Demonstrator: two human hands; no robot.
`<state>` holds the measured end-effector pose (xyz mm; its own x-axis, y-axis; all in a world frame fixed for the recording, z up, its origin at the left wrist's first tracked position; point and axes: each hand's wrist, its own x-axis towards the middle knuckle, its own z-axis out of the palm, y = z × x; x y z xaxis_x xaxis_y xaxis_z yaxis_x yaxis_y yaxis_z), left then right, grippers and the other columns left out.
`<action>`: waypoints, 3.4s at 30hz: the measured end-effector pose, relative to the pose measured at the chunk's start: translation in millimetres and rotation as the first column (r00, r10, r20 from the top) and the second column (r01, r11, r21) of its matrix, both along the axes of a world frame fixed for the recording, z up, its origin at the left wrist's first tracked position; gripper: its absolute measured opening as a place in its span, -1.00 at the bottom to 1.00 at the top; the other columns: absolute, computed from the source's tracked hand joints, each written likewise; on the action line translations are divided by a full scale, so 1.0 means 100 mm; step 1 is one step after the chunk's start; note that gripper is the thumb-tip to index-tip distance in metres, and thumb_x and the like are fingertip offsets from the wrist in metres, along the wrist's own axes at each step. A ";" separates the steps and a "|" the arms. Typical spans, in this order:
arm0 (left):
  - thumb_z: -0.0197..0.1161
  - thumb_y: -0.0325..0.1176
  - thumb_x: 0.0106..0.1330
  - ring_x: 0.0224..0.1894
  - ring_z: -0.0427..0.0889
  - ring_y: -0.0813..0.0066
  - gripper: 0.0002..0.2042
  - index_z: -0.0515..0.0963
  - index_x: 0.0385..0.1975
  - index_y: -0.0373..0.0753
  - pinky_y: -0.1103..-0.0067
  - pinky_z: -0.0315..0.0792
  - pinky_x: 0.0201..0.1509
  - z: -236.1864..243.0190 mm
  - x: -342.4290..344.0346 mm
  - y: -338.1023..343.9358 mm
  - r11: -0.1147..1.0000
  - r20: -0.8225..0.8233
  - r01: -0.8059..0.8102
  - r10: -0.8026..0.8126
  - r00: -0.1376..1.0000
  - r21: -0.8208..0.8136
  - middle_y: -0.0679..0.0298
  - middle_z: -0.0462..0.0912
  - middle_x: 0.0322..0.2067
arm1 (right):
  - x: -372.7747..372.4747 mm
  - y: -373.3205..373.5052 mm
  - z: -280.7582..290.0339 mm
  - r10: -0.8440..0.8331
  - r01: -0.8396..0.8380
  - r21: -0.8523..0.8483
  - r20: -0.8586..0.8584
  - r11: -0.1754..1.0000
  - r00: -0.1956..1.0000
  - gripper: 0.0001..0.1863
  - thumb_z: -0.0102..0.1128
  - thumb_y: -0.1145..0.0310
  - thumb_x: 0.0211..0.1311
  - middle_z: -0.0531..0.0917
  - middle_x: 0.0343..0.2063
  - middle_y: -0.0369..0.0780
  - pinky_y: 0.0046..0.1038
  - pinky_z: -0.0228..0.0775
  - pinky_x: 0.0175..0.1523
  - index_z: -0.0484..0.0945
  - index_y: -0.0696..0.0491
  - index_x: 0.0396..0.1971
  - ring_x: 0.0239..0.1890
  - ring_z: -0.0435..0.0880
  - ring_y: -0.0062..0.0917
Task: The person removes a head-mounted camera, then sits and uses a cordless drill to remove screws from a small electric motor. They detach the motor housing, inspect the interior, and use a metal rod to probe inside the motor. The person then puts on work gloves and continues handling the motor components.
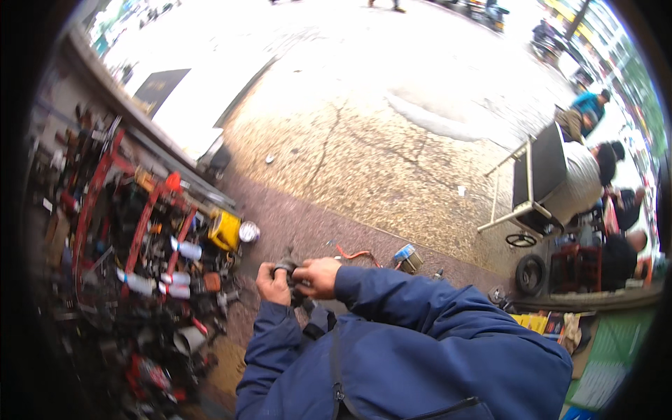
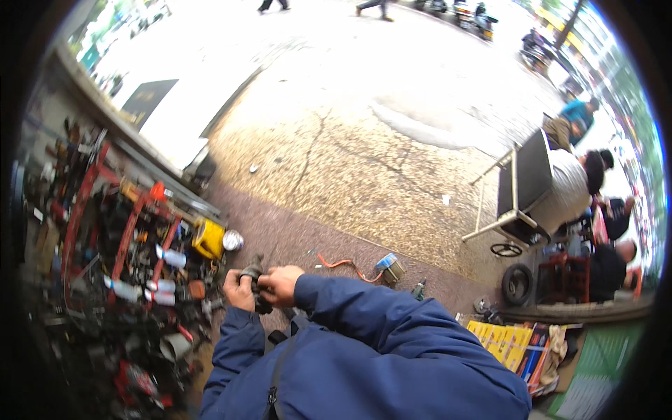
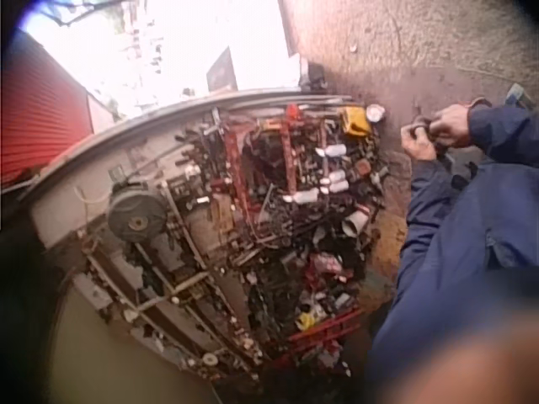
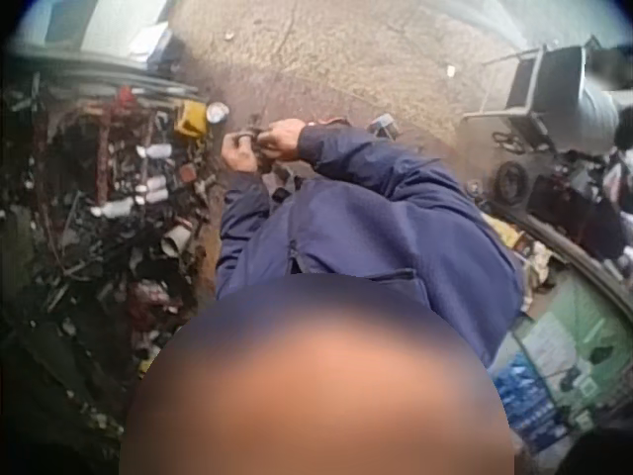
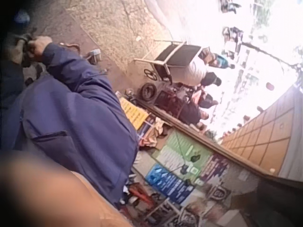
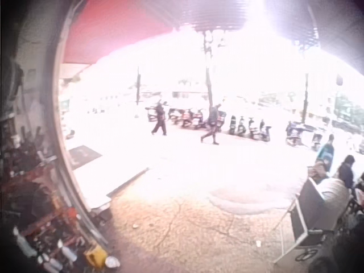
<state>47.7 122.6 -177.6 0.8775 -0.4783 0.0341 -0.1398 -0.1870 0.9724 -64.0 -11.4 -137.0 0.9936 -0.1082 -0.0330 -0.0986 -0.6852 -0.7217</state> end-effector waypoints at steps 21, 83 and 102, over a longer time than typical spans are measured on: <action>0.14 -0.35 0.29 -0.58 0.48 0.51 -0.85 0.46 -0.47 -0.26 0.48 0.40 -0.46 0.21 -0.71 -1.10 0.944 0.054 0.327 -0.325 0.944 -0.035 0.20 0.53 -0.65 | -0.40 -0.62 -0.70 -0.634 0.647 0.560 -0.256 0.518 0.730 -0.65 0.09 0.16 0.12 0.62 -0.43 -0.02 -0.36 0.44 -0.20 0.61 0.18 -0.40 -0.34 0.63 -0.25; 0.01 -0.51 0.15 -0.50 0.29 0.59 -0.96 0.32 -0.49 -0.30 0.61 0.29 -0.37 0.64 -0.75 -0.95 0.908 0.133 0.380 -0.360 0.923 -0.176 0.32 0.36 -0.56 | -0.17 -0.74 -0.28 -0.355 0.362 0.126 -0.072 0.924 0.932 -0.72 0.20 0.23 -0.11 0.63 -0.44 -0.07 -0.38 0.42 -0.28 0.63 0.09 -0.40 -0.42 0.59 -0.30; 0.41 -0.27 0.02 -0.28 0.59 0.22 -0.63 0.41 -0.28 -0.28 0.43 0.48 -0.14 0.25 -0.84 -1.30 0.888 0.110 0.437 -0.425 0.899 -0.143 0.12 0.58 -0.34 | -0.44 -0.84 0.19 -0.607 0.534 0.292 0.436 0.793 0.664 -0.52 0.12 0.28 0.14 0.66 -0.20 -0.15 -0.25 0.43 -0.04 0.41 -0.34 0.11 -0.18 0.65 -0.21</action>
<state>-36.6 -7.1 -153.0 0.5785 -0.7913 0.1981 -0.2428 0.0648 0.9679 -107.7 -95.4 -118.3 0.6193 -0.6906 0.3735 -0.0538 -0.5119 -0.8574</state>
